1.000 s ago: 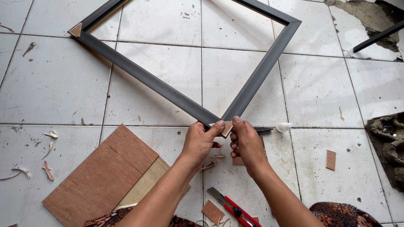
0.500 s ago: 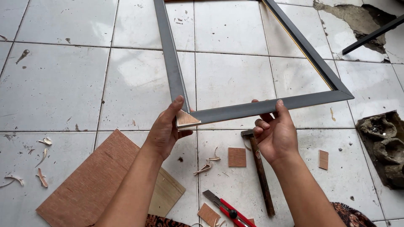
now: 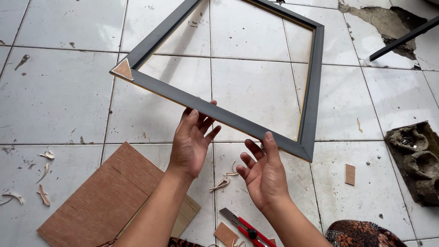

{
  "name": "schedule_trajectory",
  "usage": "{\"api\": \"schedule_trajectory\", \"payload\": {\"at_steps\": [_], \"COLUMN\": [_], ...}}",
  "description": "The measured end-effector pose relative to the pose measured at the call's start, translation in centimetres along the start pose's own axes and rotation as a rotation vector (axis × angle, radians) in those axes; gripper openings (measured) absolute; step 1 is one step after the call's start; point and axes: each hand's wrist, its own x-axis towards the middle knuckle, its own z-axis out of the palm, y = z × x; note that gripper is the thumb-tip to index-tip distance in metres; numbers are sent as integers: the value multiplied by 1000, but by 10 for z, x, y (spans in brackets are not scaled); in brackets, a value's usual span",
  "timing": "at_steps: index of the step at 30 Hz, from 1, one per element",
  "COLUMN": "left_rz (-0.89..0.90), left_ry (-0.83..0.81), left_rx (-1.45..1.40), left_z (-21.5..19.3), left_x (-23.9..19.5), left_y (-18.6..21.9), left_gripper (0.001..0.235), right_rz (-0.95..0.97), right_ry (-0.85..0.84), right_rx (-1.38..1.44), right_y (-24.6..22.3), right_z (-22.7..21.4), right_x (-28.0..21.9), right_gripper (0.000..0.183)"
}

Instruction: Reinforcing the corners of a picture frame by cutting and gluing small wooden triangles.

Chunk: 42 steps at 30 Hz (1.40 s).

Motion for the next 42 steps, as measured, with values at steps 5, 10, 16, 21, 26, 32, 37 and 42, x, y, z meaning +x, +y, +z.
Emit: {"api": "schedule_trajectory", "payload": {"at_steps": [5, 10, 16, 21, 26, 32, 37, 42], "left_rz": [137, 159, 53, -8, 4, -39, -100, 71], "left_ry": [245, 262, 598, 420, 154, 140, 147, 170], "left_rx": [62, 292, 948, 1479, 1702, 1601, 1521, 1524], "left_z": [-4, -24, -49, -31, -18, -3, -8, -25], "left_x": [5, 15, 10, -35, -81, -143, -176, -166], "left_y": [17, -2, -19, -18, -30, -42, -54, -60], "left_gripper": [47, 64, 82, 70, 47, 41, 41, 32], "right_rz": [-83, -28, 5, 47, -223, -688, -545, -237], "right_ry": [167, 30, -116, -235, -255, -235, -258, -292], "right_rx": [-6, -415, -864, -1052, -1583, -1889, -1838, -1180], "right_y": [15, 19, 21, 8, -6, 4, 8, 21], "right_z": [-30, -40, -60, -61, -72, -84, -98, -113], "right_x": [18, 27, 36, 16, -16, -20, -14, -3], "right_gripper": [36, 20, 32, 38, 33, 36, 48, 28]}}
